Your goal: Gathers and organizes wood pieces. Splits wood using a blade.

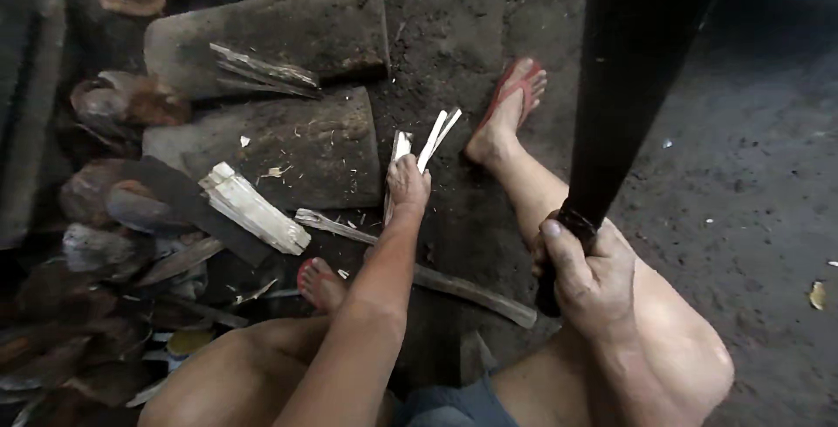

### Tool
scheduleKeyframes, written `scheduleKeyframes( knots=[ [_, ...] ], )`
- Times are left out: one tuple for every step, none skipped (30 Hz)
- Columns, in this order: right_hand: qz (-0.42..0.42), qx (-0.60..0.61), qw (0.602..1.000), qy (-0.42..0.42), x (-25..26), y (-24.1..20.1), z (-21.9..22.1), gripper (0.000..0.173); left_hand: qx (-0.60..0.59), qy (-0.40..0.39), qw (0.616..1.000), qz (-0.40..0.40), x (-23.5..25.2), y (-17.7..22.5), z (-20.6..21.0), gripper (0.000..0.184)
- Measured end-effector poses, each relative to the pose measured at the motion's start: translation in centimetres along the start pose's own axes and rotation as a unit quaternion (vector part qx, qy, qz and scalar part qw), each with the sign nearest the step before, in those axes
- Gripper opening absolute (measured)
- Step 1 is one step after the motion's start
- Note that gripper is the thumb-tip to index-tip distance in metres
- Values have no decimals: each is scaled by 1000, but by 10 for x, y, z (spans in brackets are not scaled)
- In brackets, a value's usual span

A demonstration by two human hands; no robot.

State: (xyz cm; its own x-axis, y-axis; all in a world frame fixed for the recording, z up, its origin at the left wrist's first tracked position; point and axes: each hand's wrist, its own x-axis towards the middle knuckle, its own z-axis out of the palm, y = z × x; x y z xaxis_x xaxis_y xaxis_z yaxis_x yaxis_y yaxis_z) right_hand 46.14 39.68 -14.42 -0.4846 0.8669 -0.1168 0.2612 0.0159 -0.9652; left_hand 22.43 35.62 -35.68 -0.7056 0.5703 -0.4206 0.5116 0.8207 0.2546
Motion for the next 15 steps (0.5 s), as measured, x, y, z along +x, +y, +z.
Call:
scheduleKeyframes(
  knots=[
    [5, 8, 1000, 4, -1, -1, 0, 25, 23, -2, 1000, 10, -1, 3, 3, 45],
    [13, 15, 1000, 8, -1, -2, 1, 25, 40, -5, 999, 12, -1, 6, 5, 46],
    [19, 22, 999, 14, -2, -2, 1, 25, 51, -12, 999, 4, -1, 8, 8, 50],
    [26, 30, 999, 20, -3, -3, 2, 24, 58, -14, 998, -10, 0, 9, 12, 54],
    [28, 36, 999, 29, -3, -4, 3, 23, 62, -15, 998, -23, 2, 10, 15, 58],
    [28, 38, 998, 36, -2, -5, 3, 22, 64, -18, 997, -33, 4, 13, 16, 62],
    [26, 37, 998, 42, -1, -5, 3, 21, 60, -26, 997, -41, 5, 16, 15, 67],
    [22, 33, 998, 46, 0, -6, 2, 21, 47, -40, 997, -51, 3, 19, 10, 74],
    [16, 27, 998, 47, 1, -6, 0, 21, 27, -58, 996, -59, 1, 22, 2, 82],
    [10, 21, 999, 40, 3, -5, -3, 22, 6, -73, 995, -62, 0, 24, -9, 91],
    [9, 15, 999, 35, 5, -6, -5, 23, -12, -81, 995, -59, 0, 24, -25, 98],
    [15, 11, 999, 28, 5, -8, -6, 24, -28, -72, 996, -51, 0, 22, -44, 98],
    [26, 9, 999, 22, 5, -9, -6, 24, -35, -61, 997, -42, -1, 19, -68, 89],
    [41, 18, 999, 20, 5, -9, -5, 23, -31, -54, 998, -30, 0, 13, -98, 80],
    [61, 33, 997, 19, 6, -5, -3, 23, -12, -45, 999, -13, 3, 7, -133, 76]
  ],
)
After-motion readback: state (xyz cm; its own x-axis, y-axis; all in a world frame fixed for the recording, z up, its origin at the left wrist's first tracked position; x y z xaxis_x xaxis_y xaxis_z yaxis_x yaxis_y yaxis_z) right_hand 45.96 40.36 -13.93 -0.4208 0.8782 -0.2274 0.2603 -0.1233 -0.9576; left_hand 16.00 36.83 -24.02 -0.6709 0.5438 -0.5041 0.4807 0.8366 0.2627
